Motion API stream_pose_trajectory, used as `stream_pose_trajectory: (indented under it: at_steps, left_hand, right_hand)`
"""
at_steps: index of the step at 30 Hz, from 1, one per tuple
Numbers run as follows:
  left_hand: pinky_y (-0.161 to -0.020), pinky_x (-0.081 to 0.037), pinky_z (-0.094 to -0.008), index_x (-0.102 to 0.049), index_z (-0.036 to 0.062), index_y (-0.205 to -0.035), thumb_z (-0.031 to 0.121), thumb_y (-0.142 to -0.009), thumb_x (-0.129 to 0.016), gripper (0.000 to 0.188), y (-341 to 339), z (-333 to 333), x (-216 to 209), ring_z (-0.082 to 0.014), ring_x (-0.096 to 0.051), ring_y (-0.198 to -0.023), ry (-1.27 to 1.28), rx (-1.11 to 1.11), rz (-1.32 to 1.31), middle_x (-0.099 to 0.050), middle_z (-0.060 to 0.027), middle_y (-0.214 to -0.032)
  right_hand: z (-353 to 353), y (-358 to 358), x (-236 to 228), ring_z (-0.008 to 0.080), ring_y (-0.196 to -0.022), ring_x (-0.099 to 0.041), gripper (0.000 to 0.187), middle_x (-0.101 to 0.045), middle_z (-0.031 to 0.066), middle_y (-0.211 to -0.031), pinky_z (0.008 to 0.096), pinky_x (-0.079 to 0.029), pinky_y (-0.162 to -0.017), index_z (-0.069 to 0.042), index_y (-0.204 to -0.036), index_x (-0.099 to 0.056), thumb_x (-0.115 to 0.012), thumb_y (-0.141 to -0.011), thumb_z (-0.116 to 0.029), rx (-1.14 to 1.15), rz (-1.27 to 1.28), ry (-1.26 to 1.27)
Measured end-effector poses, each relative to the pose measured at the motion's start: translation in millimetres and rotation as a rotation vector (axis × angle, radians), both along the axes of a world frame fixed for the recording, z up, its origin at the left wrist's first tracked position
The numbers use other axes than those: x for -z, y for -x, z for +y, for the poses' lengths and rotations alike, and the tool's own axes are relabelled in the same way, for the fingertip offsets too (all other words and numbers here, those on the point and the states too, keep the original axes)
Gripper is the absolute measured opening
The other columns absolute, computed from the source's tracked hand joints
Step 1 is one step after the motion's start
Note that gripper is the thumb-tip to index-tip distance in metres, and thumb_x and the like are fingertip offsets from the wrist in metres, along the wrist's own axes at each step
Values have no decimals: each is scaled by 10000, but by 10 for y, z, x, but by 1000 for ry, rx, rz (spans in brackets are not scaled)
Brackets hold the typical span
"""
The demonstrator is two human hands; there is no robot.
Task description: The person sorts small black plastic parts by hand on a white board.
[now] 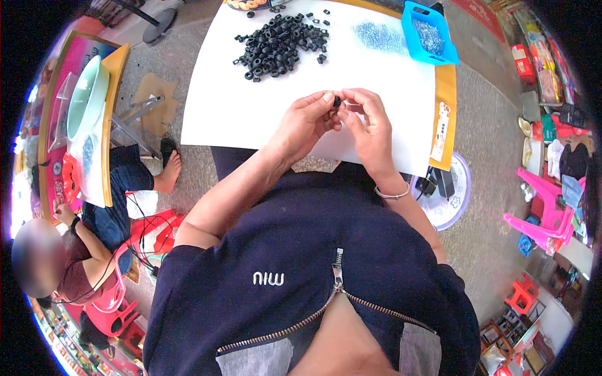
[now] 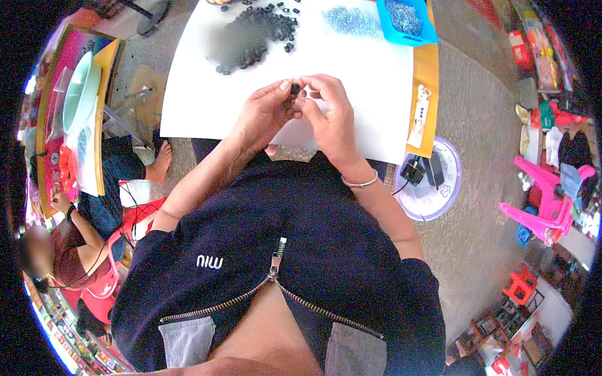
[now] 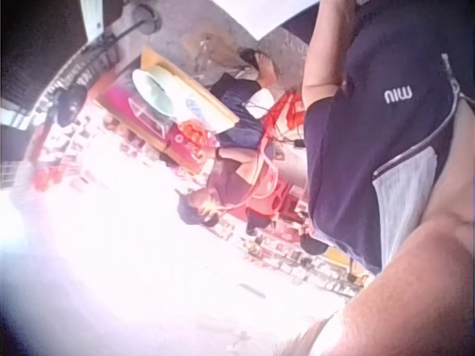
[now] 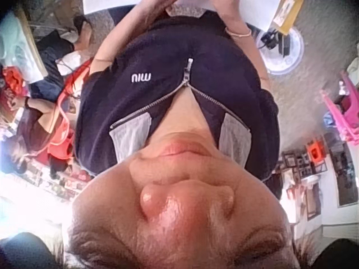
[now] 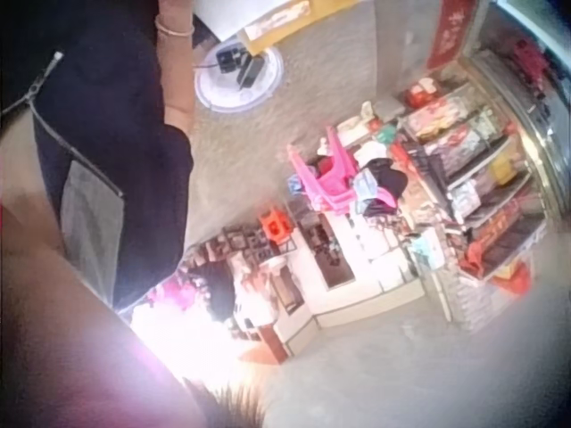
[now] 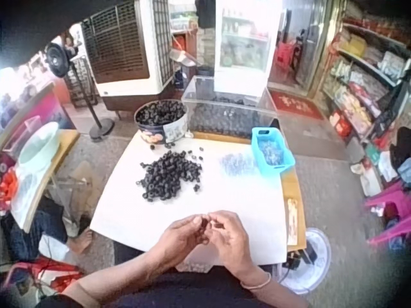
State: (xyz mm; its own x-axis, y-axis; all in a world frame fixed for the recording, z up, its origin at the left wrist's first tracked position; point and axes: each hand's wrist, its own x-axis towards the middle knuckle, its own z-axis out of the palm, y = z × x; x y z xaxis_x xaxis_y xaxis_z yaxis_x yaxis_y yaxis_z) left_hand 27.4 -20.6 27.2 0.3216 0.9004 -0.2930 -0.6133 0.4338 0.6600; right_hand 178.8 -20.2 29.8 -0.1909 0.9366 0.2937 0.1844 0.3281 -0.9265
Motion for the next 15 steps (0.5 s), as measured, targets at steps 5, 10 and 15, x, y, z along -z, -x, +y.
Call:
stream_pose_trajectory:
  at_steps: [5, 10, 15]
  left_hand:
    - [-794, -459, -294, -556, -5, -1129, 214, -983, -427, 294, -16, -19, 23, -128, -566, -855, 3, -13, -39, -601, -60, -971]
    - [-870, -448, -336, -549, -4, -1155, 222, -982, -422, 312, -63, -28, 30, -154, -575, -925, -30, 16, -48, -604, -85, -1034]
    - [-915, -434, -357, -545, -2, -1162, 230, -977, -429, 318, -104, -19, 121, -174, -556, -989, -1, 25, -118, -591, -96, -1084]
  right_hand:
    - [16, -28, -70, 178, -988, -534, 274, -529, 98, -1112, 294, -453, -837, -19, -1076, -595, -631, -805, -20, 76, -120, -145]
    - [59, -25, -40, 249, -993, -527, 291, -535, 114, -1066, 317, -459, -809, -42, -1024, -622, -647, -740, 12, 171, -357, -358]
    - [72, -35, -9, 270, -961, -523, 274, -543, 111, -1028, 358, -457, -807, -48, -977, -624, -647, -710, 8, 206, -397, -419]
